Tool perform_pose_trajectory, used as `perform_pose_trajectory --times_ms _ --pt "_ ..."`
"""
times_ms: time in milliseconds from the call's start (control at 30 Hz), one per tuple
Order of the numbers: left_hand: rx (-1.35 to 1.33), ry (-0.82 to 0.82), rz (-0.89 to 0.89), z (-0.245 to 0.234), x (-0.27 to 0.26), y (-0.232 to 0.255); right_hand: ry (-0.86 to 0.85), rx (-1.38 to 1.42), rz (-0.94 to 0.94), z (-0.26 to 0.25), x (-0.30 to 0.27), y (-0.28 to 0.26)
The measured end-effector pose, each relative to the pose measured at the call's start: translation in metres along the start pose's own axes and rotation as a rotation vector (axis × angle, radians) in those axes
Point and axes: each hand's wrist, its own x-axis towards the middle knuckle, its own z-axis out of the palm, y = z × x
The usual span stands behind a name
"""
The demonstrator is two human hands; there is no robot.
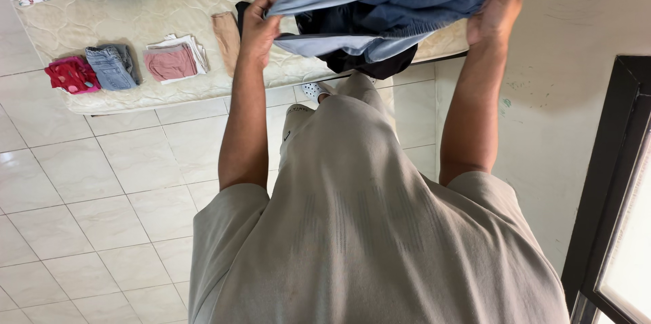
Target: The person folds various items of clothing and laundry by hand on a bed, including a brown shirt, a black garment, a denim piece, and several smaller items, placing them into organized stacks.
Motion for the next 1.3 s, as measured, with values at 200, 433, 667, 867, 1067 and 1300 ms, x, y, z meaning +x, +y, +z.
perform_pose_trajectory --times_ms 200,433,667,867,1067,1300 --pt "0.916 0.286 0.614 -0.021 -0.018 0.001 -0.142 -0.038 -0.202 -0.010 -0.007 -0.021" --pt "-0.097 0.077 -0.155 -0.051 0.012 -0.062 0.008 -0.119 -0.218 -0.009 -0.005 -0.009" --pt "-0.084 0.114 0.066 -0.003 0.003 -0.005 0.027 -0.260 -0.191 -0.023 0.011 0.012" --pt "0.259 -0.006 0.293 0.011 -0.012 0.041 -0.072 -0.738 -0.203 -0.036 0.020 0.036" --pt "0.002 -0.093 0.372 -0.014 -0.005 0.031 0.043 -0.927 -0.442 -0.065 0.026 0.043" --pt "-0.265 -0.367 0.252 0.035 -0.025 0.056 -0.416 -1.041 -0.396 0.003 -0.018 0.048"
